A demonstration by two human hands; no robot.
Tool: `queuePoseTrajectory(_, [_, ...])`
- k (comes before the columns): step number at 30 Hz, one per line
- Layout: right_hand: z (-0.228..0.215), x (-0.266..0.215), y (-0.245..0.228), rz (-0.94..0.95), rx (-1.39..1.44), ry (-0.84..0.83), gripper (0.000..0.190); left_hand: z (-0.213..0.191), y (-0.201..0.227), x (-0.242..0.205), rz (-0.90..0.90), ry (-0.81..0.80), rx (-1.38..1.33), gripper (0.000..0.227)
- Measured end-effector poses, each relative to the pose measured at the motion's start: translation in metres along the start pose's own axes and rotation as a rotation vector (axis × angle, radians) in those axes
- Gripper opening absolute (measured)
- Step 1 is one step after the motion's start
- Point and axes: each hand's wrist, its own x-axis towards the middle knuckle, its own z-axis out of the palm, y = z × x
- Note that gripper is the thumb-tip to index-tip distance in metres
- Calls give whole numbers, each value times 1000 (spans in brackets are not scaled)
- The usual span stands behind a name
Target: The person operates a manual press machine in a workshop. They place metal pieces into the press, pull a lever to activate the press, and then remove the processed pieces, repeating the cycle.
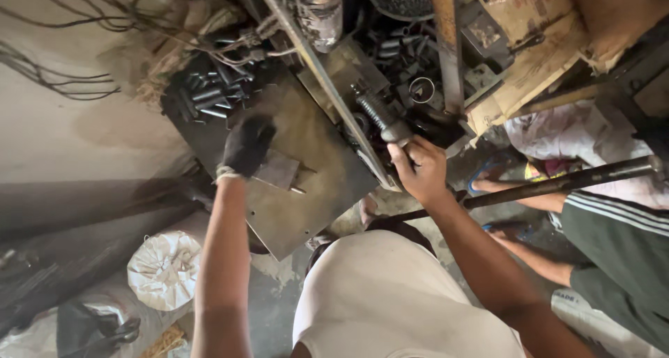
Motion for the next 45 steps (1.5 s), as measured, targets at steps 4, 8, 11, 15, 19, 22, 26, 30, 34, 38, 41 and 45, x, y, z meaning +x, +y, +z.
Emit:
queuePoseTrajectory(4, [1, 1, -13, -45, 226, 79, 9, 25, -30, -57, 134, 83, -430, 22])
queuePoseTrajectory(8, [14, -13, -49, -399, 231, -119, 15, 54, -13, -106, -86, 129, -772, 48])
queuePoseTrajectory(11, [73, -20, -76, -509, 52, -473, 49, 54, 17, -163, -162, 165, -694, 104])
queuePoseTrajectory(15, [159, -17, -66, -733, -554, -788, 91, 52, 44, -170, -114, 326, -307, 109])
queuePoseTrajectory(19, [201, -13, -48, -702, -511, -715, 77, 32, 50, -153, -300, 259, -227, 94])
queuePoseTrajectory(22, [195, -7, -54, -604, -428, -773, 78, 6, 62, -147, -300, 207, -306, 90])
queuePoseTrajectory(26, [166, 9, -74, -321, -277, -821, 75, -53, 94, -115, 41, 185, 36, 91])
queuePoseTrajectory(30, [136, -3, -76, -288, 52, -523, 81, -104, 147, -102, 285, 136, 267, 82])
queuePoseTrajectory(34, [125, -16, -56, -146, 333, -432, 86, -108, 193, -86, 148, -237, 448, 64])
queuePoseTrajectory(38, [131, -38, -28, -192, 359, -435, 73, -76, 203, -77, 295, -175, 349, 82])
queuePoseTrajectory(41, [141, -46, -5, -239, 341, -448, 63, -61, 198, -77, 360, -70, 255, 79])
queuePoseTrajectory(45, [147, -62, 23, -294, 298, -473, 49, -55, 193, -80, 328, -162, 239, 68])
